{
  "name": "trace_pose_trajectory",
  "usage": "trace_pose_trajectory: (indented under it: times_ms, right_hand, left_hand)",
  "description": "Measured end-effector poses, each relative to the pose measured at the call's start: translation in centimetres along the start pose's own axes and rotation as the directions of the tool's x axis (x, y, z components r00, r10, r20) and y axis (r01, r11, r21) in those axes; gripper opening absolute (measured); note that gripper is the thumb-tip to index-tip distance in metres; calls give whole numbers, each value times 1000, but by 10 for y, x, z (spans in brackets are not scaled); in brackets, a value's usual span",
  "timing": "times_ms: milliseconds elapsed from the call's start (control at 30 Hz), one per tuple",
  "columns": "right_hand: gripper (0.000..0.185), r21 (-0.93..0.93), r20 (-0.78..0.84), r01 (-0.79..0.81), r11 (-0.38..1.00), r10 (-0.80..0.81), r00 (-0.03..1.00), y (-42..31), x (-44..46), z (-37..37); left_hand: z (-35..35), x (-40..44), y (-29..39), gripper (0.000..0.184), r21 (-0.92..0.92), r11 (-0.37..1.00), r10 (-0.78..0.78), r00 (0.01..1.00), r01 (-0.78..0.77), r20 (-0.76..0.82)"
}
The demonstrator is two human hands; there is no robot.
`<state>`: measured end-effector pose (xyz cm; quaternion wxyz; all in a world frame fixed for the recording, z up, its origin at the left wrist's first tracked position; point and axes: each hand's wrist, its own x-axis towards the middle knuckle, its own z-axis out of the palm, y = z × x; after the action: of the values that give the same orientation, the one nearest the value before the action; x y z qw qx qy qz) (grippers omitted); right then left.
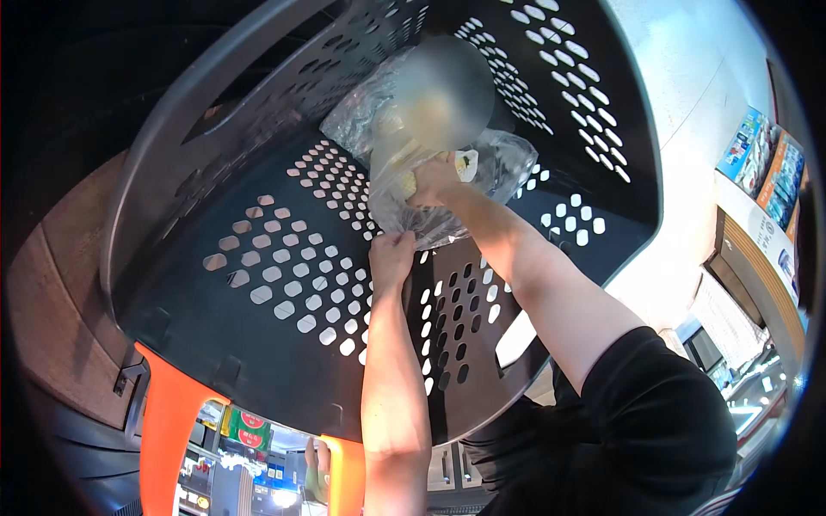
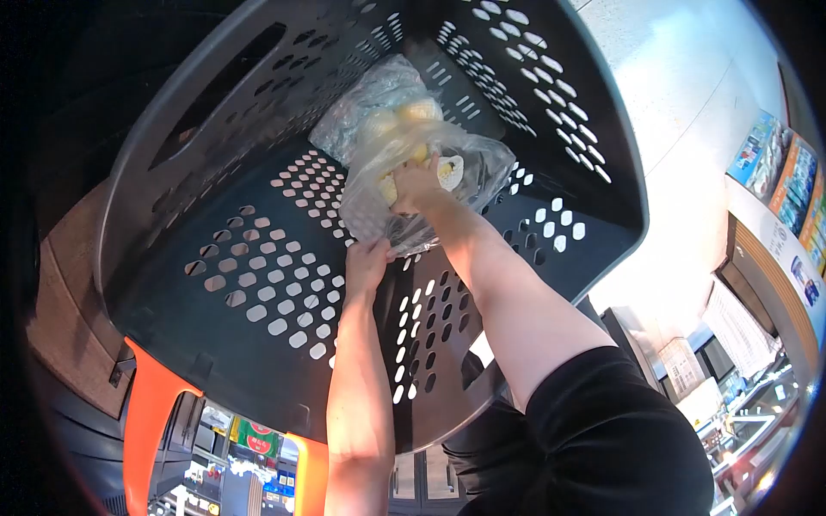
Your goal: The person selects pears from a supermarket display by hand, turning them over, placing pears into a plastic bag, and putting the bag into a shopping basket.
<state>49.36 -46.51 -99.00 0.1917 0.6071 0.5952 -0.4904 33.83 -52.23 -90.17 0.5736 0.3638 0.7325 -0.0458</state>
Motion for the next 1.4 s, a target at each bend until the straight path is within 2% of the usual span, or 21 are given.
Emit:
trace_pose_trajectory:
  times_ms: [133,267,333,367,400,500,567,633,700,767,800,867,933,967,1033,1100,1133,1233,1300,1367,1400]
  right_hand:
    - [88,63,156,42,997,-52,986,10,-6,-19]
    - [92,221,37,81,972,-91,995,16,-30,-37]
    - [94,247,-48,125,961,-117,992,17,-51,-54]
    - [94,395,-7,172,902,-184,983,18,-66,-70]
    - [94,535,25,205,819,-258,966,17,-80,-82]
    - [92,693,-94,258,673,-271,958,7,-124,-104]
    - [89,743,-74,248,622,-292,954,-8,-164,-134]
    - [86,942,-59,165,292,-339,939,-26,-207,-161]
    - [94,978,-71,142,153,-393,917,-40,-236,-175]
    - [97,957,-111,213,196,-431,896,-46,-250,-176]
    - [94,932,-175,288,222,-420,891,-47,-250,-170]
    - [89,921,-128,252,297,-380,916,-41,-236,-159]
    - [76,886,-65,187,425,-284,957,-29,-216,-146]
    - [78,850,-44,133,510,-184,982,-22,-205,-139]
    - [87,709,-24,54,703,-52,998,-3,-169,-115]
    - [91,598,-3,-26,801,35,999,10,-138,-105]
    - [95,472,0,-106,875,121,993,14,-127,-100]
    - [92,395,-42,-97,914,123,992,22,-95,-85]
    - [88,329,-58,-66,942,90,994,21,-77,-73]
    - [83,260,-70,-37,965,57,996,18,-63,-59]
    - [81,176,-28,-3,984,8,1000,14,-58,-55]
  left_hand:
    - [5,-4,-8,32,-148,987,-66,997,59,-47]
    - [5,-19,-2,33,-223,965,-162,983,140,-83]
    - [16,-17,-22,32,-208,977,-95,977,54,-191]
    - [16,-19,-25,32,-181,983,-25,954,-30,-299]
    - [5,-43,7,56,-234,971,-112,957,47,-269]
    - [3,-79,38,55,-517,855,-145,942,-35,-304]
    - [-10,-119,93,56,-718,695,-168,961,-41,-218]
    - [-21,-148,129,61,-809,586,-145,987,35,-62]
    - [-33,-170,150,64,-920,377,12,992,109,122]
    - [-41,-180,157,62,-946,323,138,988,26,74]
    - [-43,-177,156,61,-924,381,97,992,43,86]
    - [-43,-168,151,61,-876,473,-7,994,98,107]
    - [-29,-150,136,60,-750,660,-141,988,42,-69]
    - [-23,-139,128,59,-632,774,-192,961,22,-202]
    - [-16,-104,83,62,-209,962,47,861,-175,-507]
    - [-16,-87,74,61,248,936,352,700,-250,-621]
    - [-11,-77,72,61,252,937,348,705,-242,-618]
    - [-8,-49,83,58,310,917,397,634,-249,-664]
    - [-18,-43,104,48,94,987,156,884,-128,-441]
    - [-15,-15,92,35,143,983,166,875,-112,-455]
    - [-17,-14,100,30,148,969,248,817,-200,-521]
